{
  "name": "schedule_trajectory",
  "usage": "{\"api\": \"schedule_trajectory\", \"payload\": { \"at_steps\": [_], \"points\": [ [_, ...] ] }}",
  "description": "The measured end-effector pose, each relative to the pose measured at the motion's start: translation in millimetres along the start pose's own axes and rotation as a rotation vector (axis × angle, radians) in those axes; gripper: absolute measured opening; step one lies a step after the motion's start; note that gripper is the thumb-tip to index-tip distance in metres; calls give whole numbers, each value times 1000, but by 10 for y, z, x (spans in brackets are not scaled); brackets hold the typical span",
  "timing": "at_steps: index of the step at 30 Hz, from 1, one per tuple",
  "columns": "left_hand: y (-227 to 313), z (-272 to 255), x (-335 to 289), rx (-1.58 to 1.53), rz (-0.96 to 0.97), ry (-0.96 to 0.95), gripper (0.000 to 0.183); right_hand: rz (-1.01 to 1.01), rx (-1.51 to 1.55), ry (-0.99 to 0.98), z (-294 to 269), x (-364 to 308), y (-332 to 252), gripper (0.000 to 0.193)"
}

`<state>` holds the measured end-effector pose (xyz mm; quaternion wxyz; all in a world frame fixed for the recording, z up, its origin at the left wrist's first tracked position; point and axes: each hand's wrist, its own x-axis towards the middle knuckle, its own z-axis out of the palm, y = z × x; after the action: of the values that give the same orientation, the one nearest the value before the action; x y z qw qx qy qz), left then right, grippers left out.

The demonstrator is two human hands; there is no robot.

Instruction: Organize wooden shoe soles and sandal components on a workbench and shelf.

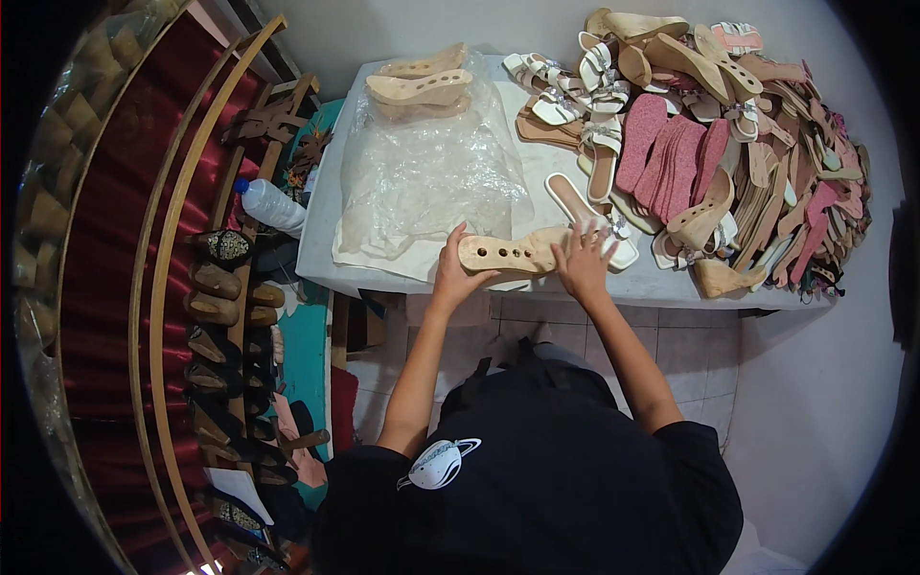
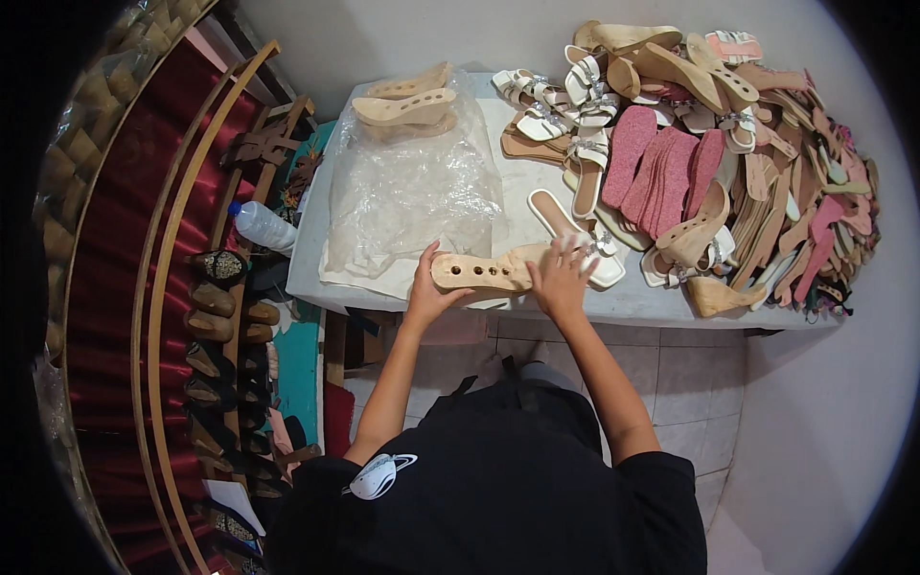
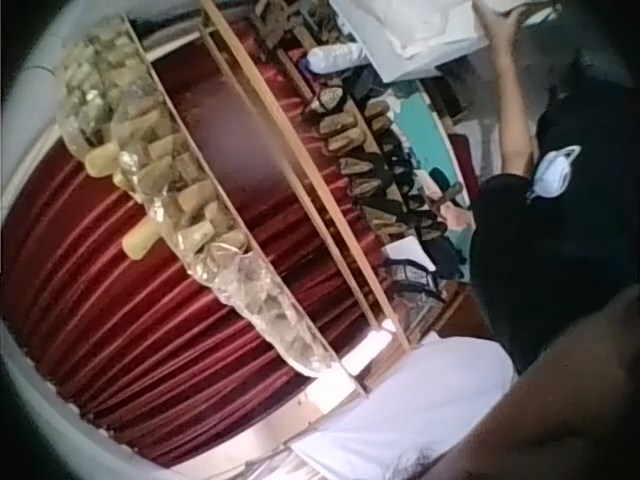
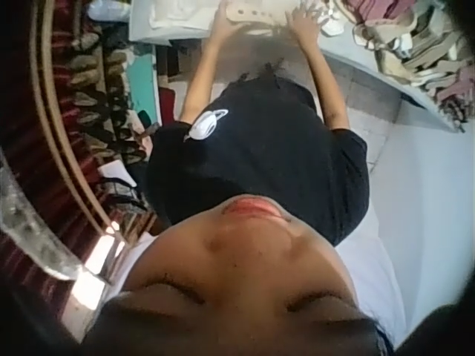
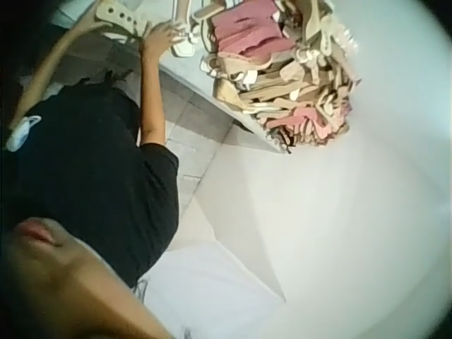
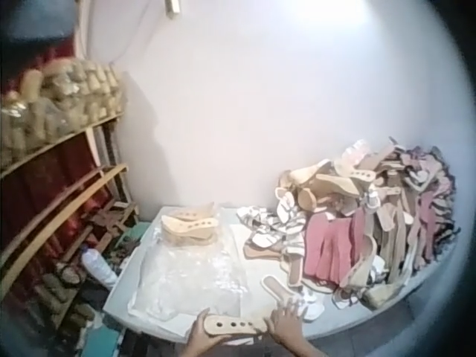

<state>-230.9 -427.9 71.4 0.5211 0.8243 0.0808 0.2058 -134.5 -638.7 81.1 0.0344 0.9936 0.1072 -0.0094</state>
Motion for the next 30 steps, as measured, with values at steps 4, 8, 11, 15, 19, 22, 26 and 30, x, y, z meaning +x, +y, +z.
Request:
{"api": "schedule_trajectory", "payload": {
  "at_steps": [4, 8, 11, 15, 19, 22, 26, 30],
  "points": [
    [122, 4, -47, 347, 172, 48, 91, -458, 468, 10, -1, -94, -292, 62],
    [356, 100, -133, 498, 210, 35, 73, -556, 514, -98, 108, -184, -310, 60],
    [470, 242, -129, 602, 305, 29, 58, -492, 430, -60, 131, -160, -186, 58],
    [614, 505, 40, 570, 399, -3, 38, -423, 523, 46, 131, -41, 14, 54],
    [711, 713, 296, 503, 444, -11, 34, -340, 674, 169, -25, 86, 166, 43],
    [807, 882, 577, 451, 522, -35, 33, -306, 696, 306, -154, 292, 343, 36],
    [1007, 1113, 1014, 431, 578, 5, 31, -293, 709, 460, -413, 690, 622, 33],
    [1173, 1406, 1543, 443, 601, 35, 34, -292, 695, 555, -659, 1129, 858, 32]
  ]
}}
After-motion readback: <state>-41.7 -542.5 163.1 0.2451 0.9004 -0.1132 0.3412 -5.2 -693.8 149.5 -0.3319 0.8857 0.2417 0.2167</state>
